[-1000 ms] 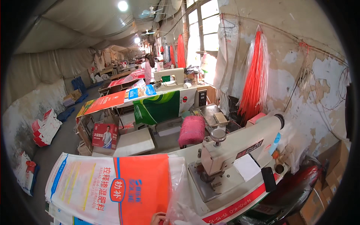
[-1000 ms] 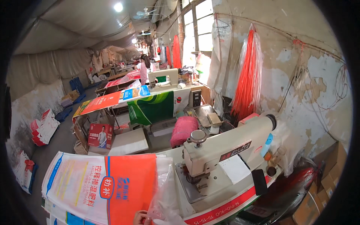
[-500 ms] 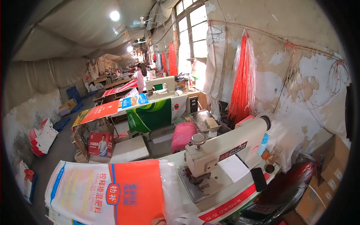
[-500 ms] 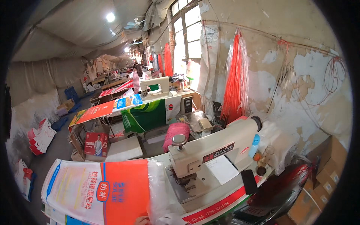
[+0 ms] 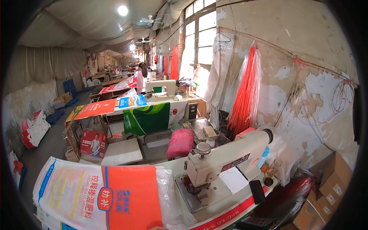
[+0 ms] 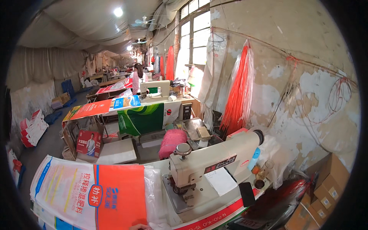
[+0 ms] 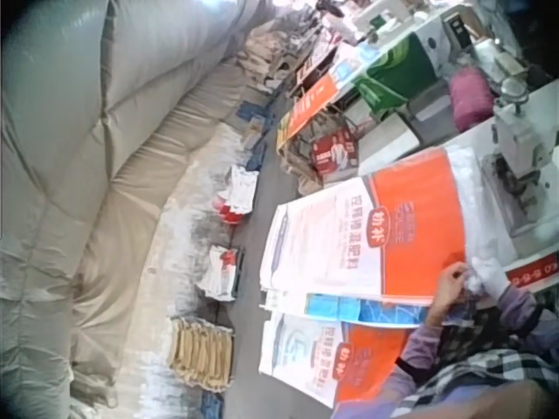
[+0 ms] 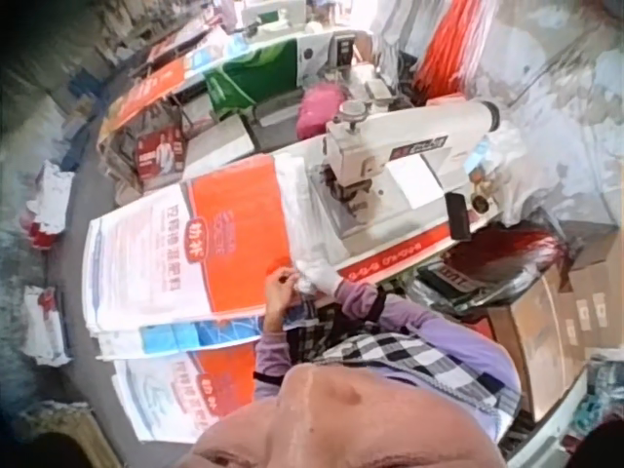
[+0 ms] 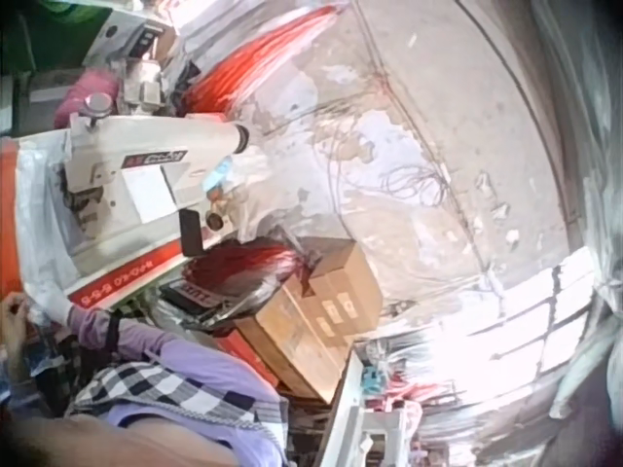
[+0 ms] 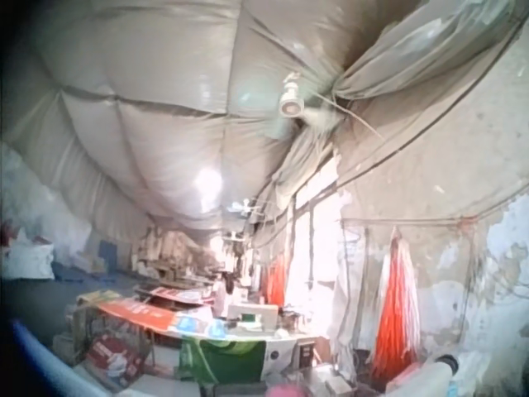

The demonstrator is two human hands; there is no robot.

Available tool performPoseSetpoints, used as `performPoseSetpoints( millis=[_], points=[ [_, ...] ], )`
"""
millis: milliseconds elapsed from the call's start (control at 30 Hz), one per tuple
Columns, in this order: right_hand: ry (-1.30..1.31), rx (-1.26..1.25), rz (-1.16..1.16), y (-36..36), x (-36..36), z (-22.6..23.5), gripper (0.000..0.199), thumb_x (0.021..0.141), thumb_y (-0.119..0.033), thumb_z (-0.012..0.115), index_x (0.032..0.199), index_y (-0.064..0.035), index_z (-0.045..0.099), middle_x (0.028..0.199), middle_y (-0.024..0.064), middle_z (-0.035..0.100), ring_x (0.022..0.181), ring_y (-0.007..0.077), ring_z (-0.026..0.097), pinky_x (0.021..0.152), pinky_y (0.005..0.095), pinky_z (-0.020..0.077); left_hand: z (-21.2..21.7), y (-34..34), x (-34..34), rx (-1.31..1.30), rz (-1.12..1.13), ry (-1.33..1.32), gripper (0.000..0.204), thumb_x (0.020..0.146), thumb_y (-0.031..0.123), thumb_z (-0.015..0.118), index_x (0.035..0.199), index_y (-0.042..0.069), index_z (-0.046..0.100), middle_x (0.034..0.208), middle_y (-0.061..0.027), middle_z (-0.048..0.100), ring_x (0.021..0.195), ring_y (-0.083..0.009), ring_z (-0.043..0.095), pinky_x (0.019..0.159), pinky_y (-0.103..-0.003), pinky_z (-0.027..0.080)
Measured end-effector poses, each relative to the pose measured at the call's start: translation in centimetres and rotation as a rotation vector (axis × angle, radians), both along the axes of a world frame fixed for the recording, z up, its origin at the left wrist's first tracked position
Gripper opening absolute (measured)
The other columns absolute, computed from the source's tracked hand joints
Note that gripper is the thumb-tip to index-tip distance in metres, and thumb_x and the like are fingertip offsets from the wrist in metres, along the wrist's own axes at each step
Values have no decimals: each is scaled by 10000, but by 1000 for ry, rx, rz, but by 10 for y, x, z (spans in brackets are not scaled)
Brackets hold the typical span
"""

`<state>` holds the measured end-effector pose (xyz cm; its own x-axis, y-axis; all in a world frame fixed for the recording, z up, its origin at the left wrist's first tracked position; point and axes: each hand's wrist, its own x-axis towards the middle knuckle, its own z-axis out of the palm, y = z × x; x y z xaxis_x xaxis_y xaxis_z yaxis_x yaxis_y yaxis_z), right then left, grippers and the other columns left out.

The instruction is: Sewing and folding large plastic agricultural bags using an industrial sewing machine.

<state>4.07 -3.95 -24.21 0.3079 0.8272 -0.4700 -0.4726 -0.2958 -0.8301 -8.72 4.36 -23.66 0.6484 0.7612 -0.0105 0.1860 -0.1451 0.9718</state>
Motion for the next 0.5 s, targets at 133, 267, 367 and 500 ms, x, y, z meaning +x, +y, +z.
performPoseSetpoints(
  millis=[133, 267, 367, 500],
  points=[
    [-655, 242, -72, -4, 12, -20, 196, 933, -170, 601, 1051, -42, 691, 816, 75, 679, 764, 187, 634, 679, 324, 524, 12, -4, -7, -274, 426, -476, 53, 911, 109, 649, 901, 57, 649, 762, 22, 604, 675, -74, 541, 620, -237, 453],
    [-1029, 24, 250, -14, 34, -10, 328, 850, -205, 667, 1143, -59, 674, 1001, 151, 687, 904, 286, 662, 793, 384, 526, 26, -16, -15, -299, 535, -506, 63, 921, 109, 652, 880, 66, 631, 769, 35, 586, 675, -81, 526, 630, -244, 455],
    [-1246, 451, -243, -17, 35, 13, 382, 826, -238, 697, 1156, -49, 658, 1003, 170, 673, 889, 346, 655, 803, 405, 522, 29, -26, -19, -142, 429, -357, 74, 920, 112, 663, 888, 52, 635, 793, 25, 597, 699, -64, 530, 632, -224, 449],
    [-807, 592, 323, -16, 13, 42, 373, 791, -279, 742, 1074, -48, 665, 915, 167, 664, 812, 345, 650, 748, 402, 520, 25, -31, -20, -266, 315, -253, 79, 920, 112, 670, 947, 41, 652, 829, 16, 626, 746, -71, 561, 660, -222, 465]
  ],
)
